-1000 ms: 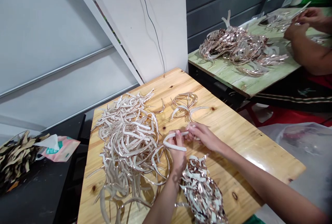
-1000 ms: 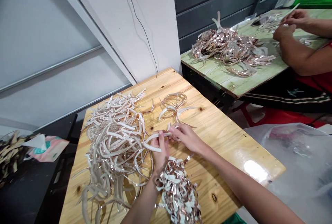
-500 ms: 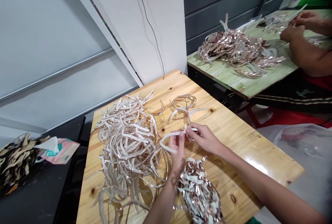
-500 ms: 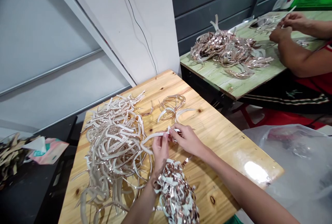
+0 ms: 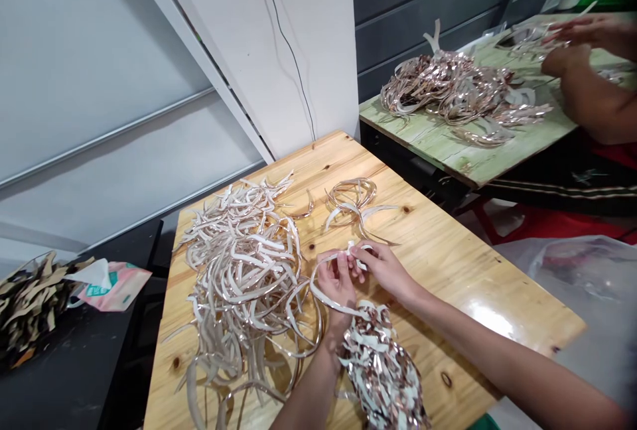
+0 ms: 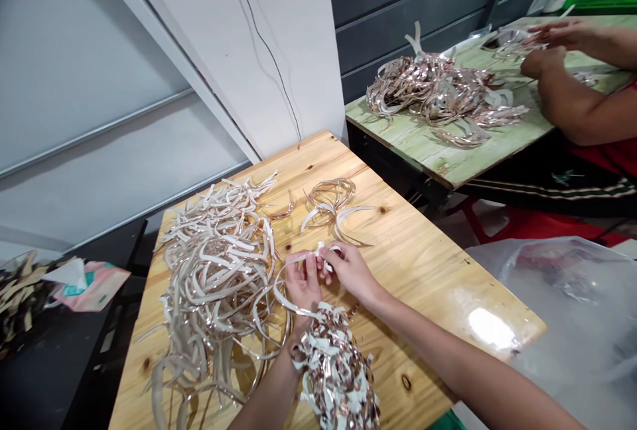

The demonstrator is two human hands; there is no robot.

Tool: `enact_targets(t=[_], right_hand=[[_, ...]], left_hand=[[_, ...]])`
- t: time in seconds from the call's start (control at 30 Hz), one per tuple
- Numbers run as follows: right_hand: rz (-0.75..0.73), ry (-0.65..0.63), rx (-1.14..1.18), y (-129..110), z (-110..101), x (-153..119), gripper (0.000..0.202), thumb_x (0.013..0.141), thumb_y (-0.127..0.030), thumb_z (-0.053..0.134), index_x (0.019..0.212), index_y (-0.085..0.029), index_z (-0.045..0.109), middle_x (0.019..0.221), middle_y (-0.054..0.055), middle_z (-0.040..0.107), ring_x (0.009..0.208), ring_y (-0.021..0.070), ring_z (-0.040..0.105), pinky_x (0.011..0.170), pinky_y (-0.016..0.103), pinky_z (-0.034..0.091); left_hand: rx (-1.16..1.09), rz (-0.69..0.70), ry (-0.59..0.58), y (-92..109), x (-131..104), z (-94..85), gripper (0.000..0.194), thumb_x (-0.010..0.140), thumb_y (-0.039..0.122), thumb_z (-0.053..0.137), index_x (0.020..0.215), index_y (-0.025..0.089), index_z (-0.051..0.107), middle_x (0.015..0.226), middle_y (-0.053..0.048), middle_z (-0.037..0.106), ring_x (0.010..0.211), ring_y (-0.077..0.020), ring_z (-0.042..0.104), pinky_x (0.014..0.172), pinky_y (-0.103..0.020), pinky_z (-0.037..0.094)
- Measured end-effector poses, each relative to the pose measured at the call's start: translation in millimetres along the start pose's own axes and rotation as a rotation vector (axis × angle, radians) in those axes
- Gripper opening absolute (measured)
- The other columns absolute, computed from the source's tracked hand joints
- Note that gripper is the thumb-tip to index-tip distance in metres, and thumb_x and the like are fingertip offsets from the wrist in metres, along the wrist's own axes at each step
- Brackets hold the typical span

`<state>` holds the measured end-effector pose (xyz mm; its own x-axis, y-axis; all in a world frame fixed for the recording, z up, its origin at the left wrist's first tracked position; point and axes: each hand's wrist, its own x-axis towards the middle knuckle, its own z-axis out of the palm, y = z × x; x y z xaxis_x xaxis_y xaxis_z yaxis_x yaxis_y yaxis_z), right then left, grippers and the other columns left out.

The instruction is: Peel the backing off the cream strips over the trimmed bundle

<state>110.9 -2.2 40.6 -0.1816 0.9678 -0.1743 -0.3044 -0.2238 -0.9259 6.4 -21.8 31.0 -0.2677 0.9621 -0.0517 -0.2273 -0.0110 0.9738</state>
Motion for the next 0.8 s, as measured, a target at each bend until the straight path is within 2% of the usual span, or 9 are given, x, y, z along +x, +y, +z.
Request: enact_targets(t=[0.1,0.17,0.3,0.37,0.47,0.57,0.67,0.73,0.8], right_hand=[[0.071,0.023,0.123,0.8,3.6,-2.3,0.037,0.081,-0.049,0.072,0.066,-0.017,0.063,0.057,-0.001,0.057,0.051,0.0124,0.052,0.049,0.025,0.041],[0.154,0.015,0.178,-4.0,0.3,-3.7,0.032,0.08,-0.042,0.072,0.065,-0.016,0.063,0.056,-0.001,0.053,0.052,0.0114,0.05,0.044,0.023,0.036],[0.312,0.047,0.278,-22.3,-18.8,-2.8,0.029,0.077,-0.033,0.07,0.059,-0.019,0.052,0.049,-0.006,0.034,0.045,0.0097,0.036,0.038,0.021,0.022],[0.235,0.113,0.273,-31.4,-28.8,-1.8,0.028,0.078,-0.034,0.069,0.061,-0.019,0.053,0.049,-0.006,0.035,0.046,0.0099,0.035,0.038,0.022,0.022],[-0.025,0.138,0.127,-40.5,-33.8,-4.3,0.024,0.082,-0.038,0.072,0.072,-0.017,0.066,0.057,0.0,0.053,0.05,0.0115,0.044,0.042,0.024,0.03],[-0.118,-0.025,-0.063,-48.0,-26.7,-14.9,0.029,0.087,-0.045,0.069,0.084,-0.017,0.074,0.066,0.004,0.066,0.054,0.0161,0.056,0.048,0.026,0.041],[-0.23,-0.259,-0.334,-57.8,-18.3,-32.9,0.027,0.093,-0.041,0.063,0.091,-0.019,0.079,0.076,0.007,0.074,0.069,0.0224,0.067,0.064,0.032,0.051],[-0.351,-0.386,-0.502,-61.6,-17.2,-46.9,0.024,0.096,-0.035,0.061,0.091,-0.022,0.08,0.088,0.008,0.077,0.083,0.0257,0.07,0.078,0.036,0.053],[-0.406,-0.463,-0.566,-58.6,-20.7,-60.0,0.025,0.098,-0.032,0.057,0.096,-0.024,0.081,0.102,0.009,0.077,0.093,0.0273,0.071,0.086,0.038,0.053]], left_hand=[[0.02,0.061,-0.055,-1.6,-3.7,2.5,0.024,0.09,0.053,0.066,0.09,0.031,0.056,0.069,-0.001,0.059,0.054,-0.0185,0.056,0.047,-0.033,0.046],[0.037,0.087,-0.066,-2.7,-3.5,2.4,0.021,0.091,0.049,0.065,0.093,0.031,0.056,0.076,-0.003,0.062,0.058,-0.0191,0.059,0.05,-0.033,0.048],[0.071,0.181,0.052,-3.4,6.5,-4.4,0.021,0.09,0.047,0.068,0.092,0.03,0.058,0.075,-0.002,0.061,0.059,-0.0187,0.059,0.058,-0.034,0.049],[0.08,0.211,0.096,-3.3,12.9,-7.9,0.021,0.089,0.048,0.068,0.091,0.03,0.057,0.072,0.0,0.059,0.057,-0.0179,0.056,0.059,-0.034,0.049],[0.128,0.223,0.027,-3.7,17.8,-9.2,0.023,0.09,0.05,0.067,0.09,0.028,0.059,0.079,-0.002,0.061,0.059,-0.0174,0.057,0.06,-0.034,0.05],[0.141,0.22,0.034,-3.8,15.9,-8.0,0.029,0.088,0.053,0.068,0.091,0.026,0.059,0.08,-0.003,0.064,0.061,-0.0174,0.06,0.061,-0.034,0.05],[0.127,0.189,0.057,1.7,11.6,-7.8,0.032,0.088,0.053,0.068,0.095,0.024,0.057,0.074,-0.001,0.065,0.061,-0.017,0.062,0.06,-0.031,0.05],[0.145,0.193,0.009,12.7,9.7,-8.1,0.031,0.09,0.052,0.066,0.098,0.023,0.056,0.071,0.0,0.065,0.062,-0.0171,0.064,0.061,-0.03,0.051],[0.202,0.224,-0.069,30.6,9.2,-8.4,0.029,0.091,0.049,0.065,0.098,0.022,0.057,0.07,0.001,0.064,0.063,-0.017,0.066,0.064,-0.03,0.053]])
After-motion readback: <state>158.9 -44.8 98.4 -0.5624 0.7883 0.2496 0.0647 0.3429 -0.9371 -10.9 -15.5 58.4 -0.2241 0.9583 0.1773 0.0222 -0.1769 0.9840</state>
